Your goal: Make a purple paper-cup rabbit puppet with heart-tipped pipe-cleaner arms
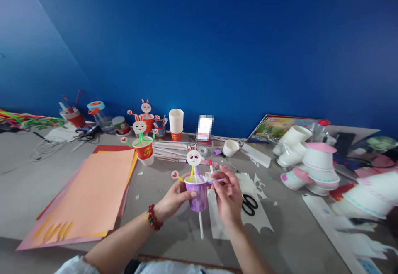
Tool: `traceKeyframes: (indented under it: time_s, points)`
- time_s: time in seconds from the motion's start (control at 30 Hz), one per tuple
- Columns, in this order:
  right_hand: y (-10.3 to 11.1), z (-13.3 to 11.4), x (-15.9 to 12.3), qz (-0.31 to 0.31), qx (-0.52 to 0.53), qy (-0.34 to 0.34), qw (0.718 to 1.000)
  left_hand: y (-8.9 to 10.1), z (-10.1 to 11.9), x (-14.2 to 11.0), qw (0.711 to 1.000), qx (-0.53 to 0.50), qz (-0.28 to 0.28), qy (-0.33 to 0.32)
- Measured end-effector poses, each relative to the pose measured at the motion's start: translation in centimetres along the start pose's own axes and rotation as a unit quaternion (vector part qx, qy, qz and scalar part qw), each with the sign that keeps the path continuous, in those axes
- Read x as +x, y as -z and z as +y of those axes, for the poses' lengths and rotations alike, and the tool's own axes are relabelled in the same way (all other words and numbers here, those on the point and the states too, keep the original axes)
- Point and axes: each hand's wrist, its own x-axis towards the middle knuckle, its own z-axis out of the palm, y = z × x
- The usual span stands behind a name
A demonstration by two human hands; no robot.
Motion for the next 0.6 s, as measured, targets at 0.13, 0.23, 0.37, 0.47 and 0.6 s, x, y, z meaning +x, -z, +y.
traceKeyframes:
  time_s: [0.13, 0.23, 0.37, 0.47, 0.6]
  points:
    - [0.3, 0.3, 0.4, -0.058, -0.013, -0.03, 0.998, 0.9, 0.1, 0.1, 0.998, 0.039, 0.034, -0.046]
    - [0.4, 0.9, 0.4, -0.08, -0.015, -0.018, 0.997, 1.2, 0.2, 0.0, 0.998, 0.03, 0.025, -0.056]
    - [0.0, 1.2, 0.2, -0.077, -0.018, -0.006, 0.997, 1.4, 0.0, -0.2, 0.998, 0.039, 0.011, -0.042]
    - [-0.2, 0.9, 0.0, -0.08, -0.05, -0.01, 0.995, 1.9, -0.4, -0.4, 0.996, 0.069, 0.01, -0.052]
    - [-0.4, 0.1, -0.1, -0.089, -0.083, -0.039, 0.992, 2.3, -0.5, -0.5, 0.99, 0.119, 0.004, -0.074]
